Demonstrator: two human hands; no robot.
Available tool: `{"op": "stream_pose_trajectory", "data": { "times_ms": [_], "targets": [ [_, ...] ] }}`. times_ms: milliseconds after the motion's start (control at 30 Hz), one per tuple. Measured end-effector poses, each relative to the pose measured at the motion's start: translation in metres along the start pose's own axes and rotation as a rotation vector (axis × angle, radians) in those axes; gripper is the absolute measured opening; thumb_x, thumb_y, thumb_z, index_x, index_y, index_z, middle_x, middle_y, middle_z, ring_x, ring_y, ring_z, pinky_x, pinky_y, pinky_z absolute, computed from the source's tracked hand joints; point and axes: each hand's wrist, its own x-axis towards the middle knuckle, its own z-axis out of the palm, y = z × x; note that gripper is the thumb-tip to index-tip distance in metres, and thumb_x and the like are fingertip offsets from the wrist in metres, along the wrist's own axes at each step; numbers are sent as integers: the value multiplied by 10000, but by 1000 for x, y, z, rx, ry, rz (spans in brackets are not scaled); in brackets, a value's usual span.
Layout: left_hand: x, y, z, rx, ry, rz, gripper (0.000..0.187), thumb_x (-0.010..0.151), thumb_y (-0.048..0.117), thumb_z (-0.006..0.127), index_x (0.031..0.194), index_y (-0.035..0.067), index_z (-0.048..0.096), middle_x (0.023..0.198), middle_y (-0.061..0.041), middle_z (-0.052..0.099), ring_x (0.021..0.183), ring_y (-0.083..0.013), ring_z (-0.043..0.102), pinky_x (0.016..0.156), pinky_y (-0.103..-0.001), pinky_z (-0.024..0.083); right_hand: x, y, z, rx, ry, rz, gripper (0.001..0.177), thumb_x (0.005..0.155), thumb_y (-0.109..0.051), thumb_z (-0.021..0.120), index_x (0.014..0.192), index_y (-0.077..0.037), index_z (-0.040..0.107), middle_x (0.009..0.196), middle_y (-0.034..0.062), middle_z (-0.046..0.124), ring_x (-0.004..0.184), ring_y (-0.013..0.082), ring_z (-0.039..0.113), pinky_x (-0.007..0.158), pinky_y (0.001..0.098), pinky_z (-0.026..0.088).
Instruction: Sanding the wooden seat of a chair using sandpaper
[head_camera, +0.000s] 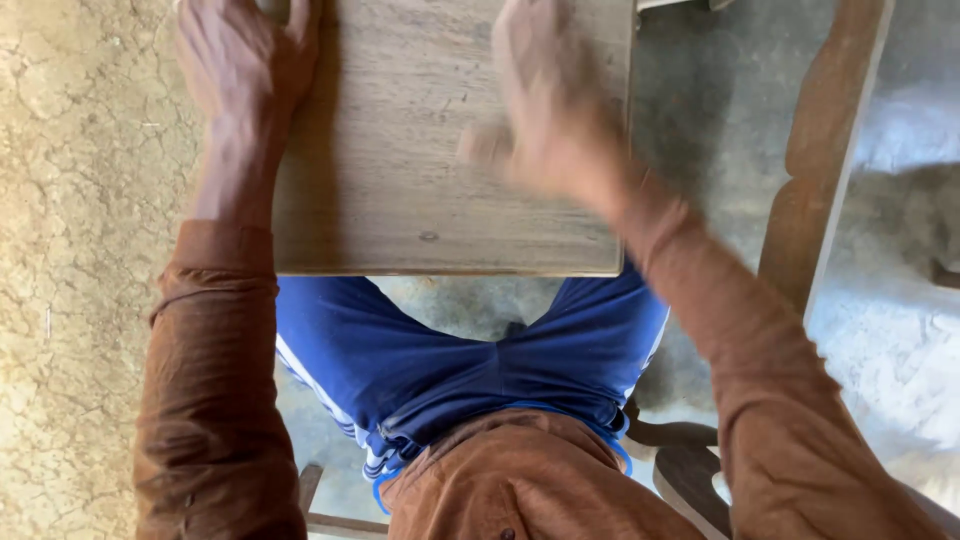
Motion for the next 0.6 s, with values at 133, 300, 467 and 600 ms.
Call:
{"op": "stream_pose_trajectory", "data": {
  "times_ms": [133,300,467,600],
  "targets": [
    [2,4,2,-81,39,30,340,1009,392,716,919,73,637,690,-53,612,559,-157,546,531,-322,496,-9,-4,6,58,-291,-194,1064,831,-730,-23,1446,112,188,1504,294,129,1408,416,134,1169,441,100],
    [-1,10,-2,-57,65,-26,447,931,390,761,686,48,611,616,-117,609,454,-233,534,403,-354,465,27,18,-3,-89,-94,46,828,1026,-519,624,1449,49,196,1423,315,367,1274,416,452,1078,446,364],
    [2,7,7,-19,13,-8,355,960,342,696,711,137,548,602,-4,509,472,-144,420,403,-297,380,10,29,27,-67,-134,-170,893,946,-661,141,1421,79,298,1219,252,411,935,289,332,752,351,287],
    [-1,-4,22,-42,-87,-55,209,907,207,582,738,102,519,667,-41,542,553,-156,486,496,-329,471,21,35,25,-274,177,-144,515,1055,-565,575,872,-84,570,678,25,480,467,147,370,403,288,347]
  ]
}}
